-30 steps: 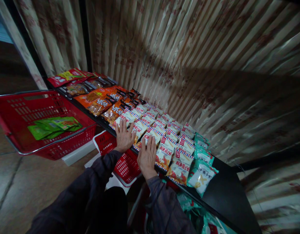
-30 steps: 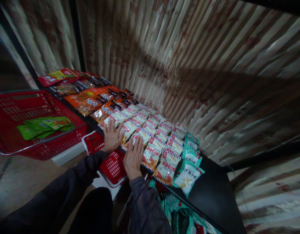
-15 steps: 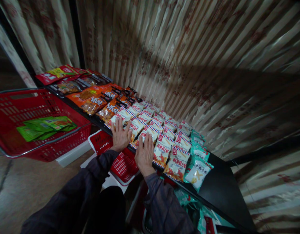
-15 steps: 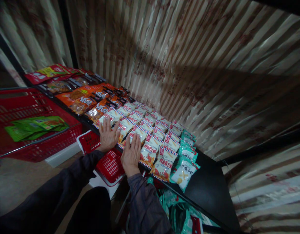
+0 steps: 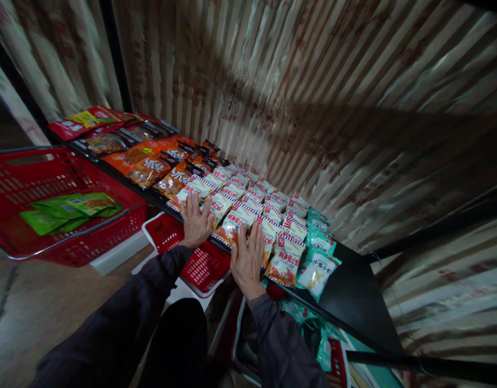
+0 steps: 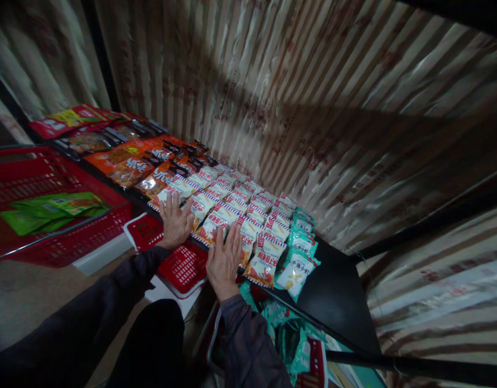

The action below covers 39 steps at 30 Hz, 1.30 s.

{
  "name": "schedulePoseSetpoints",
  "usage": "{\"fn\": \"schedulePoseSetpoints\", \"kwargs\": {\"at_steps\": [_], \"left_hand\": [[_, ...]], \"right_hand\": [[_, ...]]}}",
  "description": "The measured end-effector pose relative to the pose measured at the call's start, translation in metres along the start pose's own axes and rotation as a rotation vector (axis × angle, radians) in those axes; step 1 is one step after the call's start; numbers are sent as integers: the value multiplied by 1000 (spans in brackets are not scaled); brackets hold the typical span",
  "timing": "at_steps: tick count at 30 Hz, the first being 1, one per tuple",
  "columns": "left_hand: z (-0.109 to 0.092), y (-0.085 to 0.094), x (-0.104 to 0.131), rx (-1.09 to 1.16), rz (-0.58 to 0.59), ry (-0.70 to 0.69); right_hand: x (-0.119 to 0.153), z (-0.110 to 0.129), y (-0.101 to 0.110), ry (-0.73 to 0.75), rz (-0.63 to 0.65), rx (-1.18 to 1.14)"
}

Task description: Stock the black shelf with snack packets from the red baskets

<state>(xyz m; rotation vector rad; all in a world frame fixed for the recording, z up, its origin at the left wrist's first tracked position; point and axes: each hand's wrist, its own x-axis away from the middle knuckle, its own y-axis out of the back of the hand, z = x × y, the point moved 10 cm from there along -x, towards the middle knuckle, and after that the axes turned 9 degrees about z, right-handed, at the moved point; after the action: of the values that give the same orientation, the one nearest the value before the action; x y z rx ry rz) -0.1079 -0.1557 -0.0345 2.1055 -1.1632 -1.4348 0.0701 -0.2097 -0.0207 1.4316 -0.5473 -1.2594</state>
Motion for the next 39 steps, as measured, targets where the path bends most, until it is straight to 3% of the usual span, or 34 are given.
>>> {"fn": "schedulePoseSetpoints", "kwargs": {"at_steps": [2, 7, 10, 19, 25, 39], "left_hand": [[-23, 2, 7, 12, 9, -47], [-107, -7, 43, 78, 103, -254], [-134, -20, 62, 93, 169, -277], [-164, -43, 86, 201, 206, -314], [-163, -56, 88, 199, 200, -327], [-162, -58, 82, 145, 183, -333]], "right_hand": [[13, -8, 7, -51, -36, -3], [50, -31, 22, -158, -139, 5], [69, -49, 29, -217, -168, 46], [86, -95, 31, -289, -177, 47], [78, -95, 26, -286, -185, 16], [68, -96, 24, -228, -204, -9]]}}
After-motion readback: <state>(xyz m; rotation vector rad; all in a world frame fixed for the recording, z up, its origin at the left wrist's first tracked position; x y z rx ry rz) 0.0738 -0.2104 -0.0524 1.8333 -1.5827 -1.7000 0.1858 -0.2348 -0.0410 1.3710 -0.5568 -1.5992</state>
